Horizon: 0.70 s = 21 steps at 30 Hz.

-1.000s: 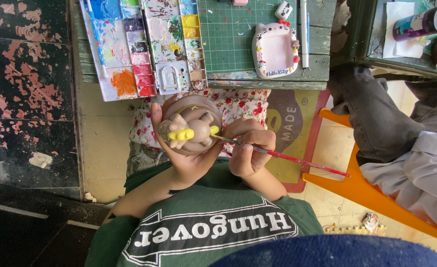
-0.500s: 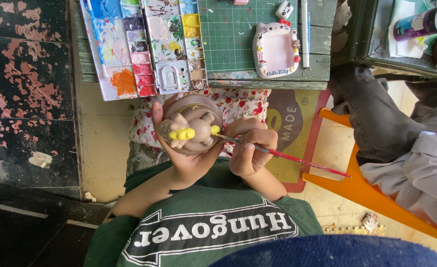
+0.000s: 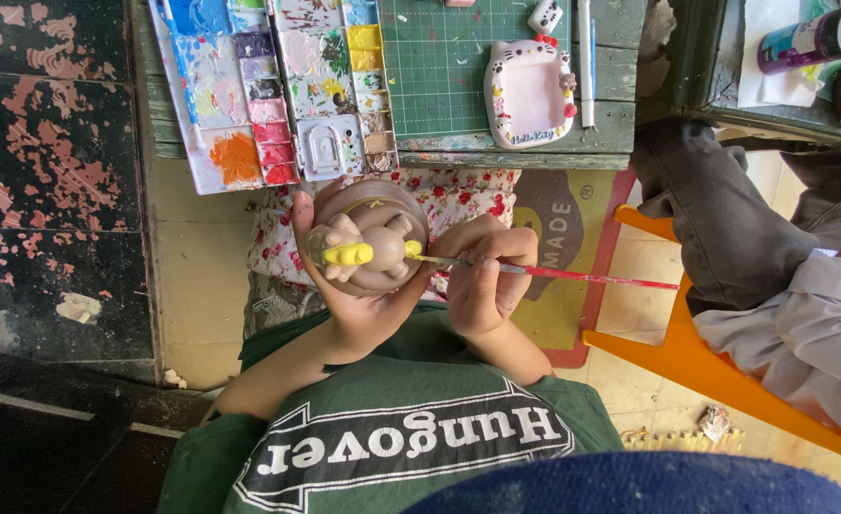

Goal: The person holds a small clay figurine in one hand and paints it with a brush, applying yellow and other paint to the figure's details. They dip the brush into a watercolor palette, open a small white paint jar, and continue painting the figurine while seated at the work table.

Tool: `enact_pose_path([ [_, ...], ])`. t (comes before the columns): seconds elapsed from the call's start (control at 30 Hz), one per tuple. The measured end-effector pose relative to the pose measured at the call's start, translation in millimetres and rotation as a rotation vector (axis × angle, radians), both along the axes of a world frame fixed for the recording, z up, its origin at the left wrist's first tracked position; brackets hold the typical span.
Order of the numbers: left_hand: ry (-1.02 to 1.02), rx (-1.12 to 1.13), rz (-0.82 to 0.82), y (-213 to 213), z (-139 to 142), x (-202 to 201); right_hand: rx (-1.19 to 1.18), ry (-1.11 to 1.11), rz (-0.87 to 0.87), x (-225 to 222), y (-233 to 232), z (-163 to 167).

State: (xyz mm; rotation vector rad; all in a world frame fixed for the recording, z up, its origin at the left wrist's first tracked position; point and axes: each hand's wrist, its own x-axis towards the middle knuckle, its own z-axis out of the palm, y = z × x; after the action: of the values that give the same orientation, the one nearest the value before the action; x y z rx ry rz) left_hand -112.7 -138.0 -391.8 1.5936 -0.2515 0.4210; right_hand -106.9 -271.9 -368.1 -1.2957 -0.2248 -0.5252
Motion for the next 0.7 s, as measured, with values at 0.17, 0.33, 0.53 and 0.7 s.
enact_pose_path([
  [0.17,0.037,-0.029,-0.004,-1.1,-3.7,-3.6,-0.021,-0.014,0.015,0.1,-0.8,-1.6],
  [0.33,0.038,-0.050,0.007,-1.3,-5.1,-4.8,-0.026,-0.001,0.036,-1.3,-0.2,-2.5],
  [0.53,0.001,0.011,0.032,-1.2,-2.9,-1.7,0.007,0.027,-0.017,-0.5,2.9,-1.1],
  [0.7,-0.017,0.072,0.018,3.0,7.6,4.4,0.172,0.078,-0.003,2.0,4.6,8.1],
])
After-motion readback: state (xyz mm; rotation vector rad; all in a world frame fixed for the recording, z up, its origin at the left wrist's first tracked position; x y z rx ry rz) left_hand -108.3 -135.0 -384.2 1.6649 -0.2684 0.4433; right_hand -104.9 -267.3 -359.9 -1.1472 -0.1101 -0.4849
